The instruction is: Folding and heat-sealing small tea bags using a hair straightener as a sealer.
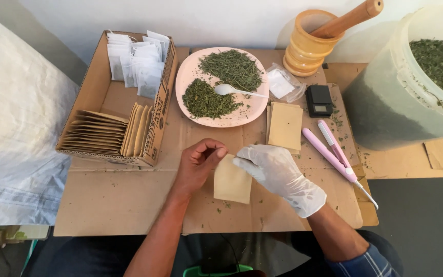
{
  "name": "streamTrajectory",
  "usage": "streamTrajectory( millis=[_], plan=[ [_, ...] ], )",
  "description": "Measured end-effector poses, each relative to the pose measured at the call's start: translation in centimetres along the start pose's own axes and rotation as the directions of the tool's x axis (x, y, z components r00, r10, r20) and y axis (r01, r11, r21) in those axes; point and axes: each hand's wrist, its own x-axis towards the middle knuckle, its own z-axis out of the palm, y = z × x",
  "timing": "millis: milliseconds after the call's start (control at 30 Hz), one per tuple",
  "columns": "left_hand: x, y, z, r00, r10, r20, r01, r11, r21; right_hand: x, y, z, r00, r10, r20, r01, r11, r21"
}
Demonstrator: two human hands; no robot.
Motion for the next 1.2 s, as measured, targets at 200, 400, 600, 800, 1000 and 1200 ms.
streamTrajectory(
  millis=[200,400,600,800,1000,1200],
  plan=[
    [-0.4,0.5,0.7,0.987,-0.159,0.013,0.16,0.987,-0.012,0.3,1.2,0.2,0.977,-0.088,-0.192,0.065,0.991,-0.119],
    [-0.5,-1.5,-0.5,0.984,-0.17,-0.056,0.173,0.984,0.05,0.3,0.5,0.3,0.981,0.018,-0.194,0.002,0.995,0.102],
    [-0.5,0.4,0.3,0.998,-0.06,-0.018,0.062,0.991,0.12,0.2,0.8,0.4,0.984,-0.119,-0.133,0.117,0.993,-0.022],
    [-0.1,0.7,0.4,0.996,0.072,-0.052,-0.051,0.943,0.328,0.1,1.1,1.5,0.987,0.006,-0.16,0.017,0.99,0.143],
    [-0.7,0.5,0.4,0.999,-0.051,-0.007,0.052,0.997,0.061,-0.5,-0.2,0.3,0.954,0.268,-0.132,-0.193,0.89,0.414],
    [-0.7,-1.1,-0.8,0.997,-0.075,-0.023,0.078,0.99,0.121,-1.2,-0.6,0.5,0.955,0.085,-0.285,0.003,0.955,0.297]
  ],
)
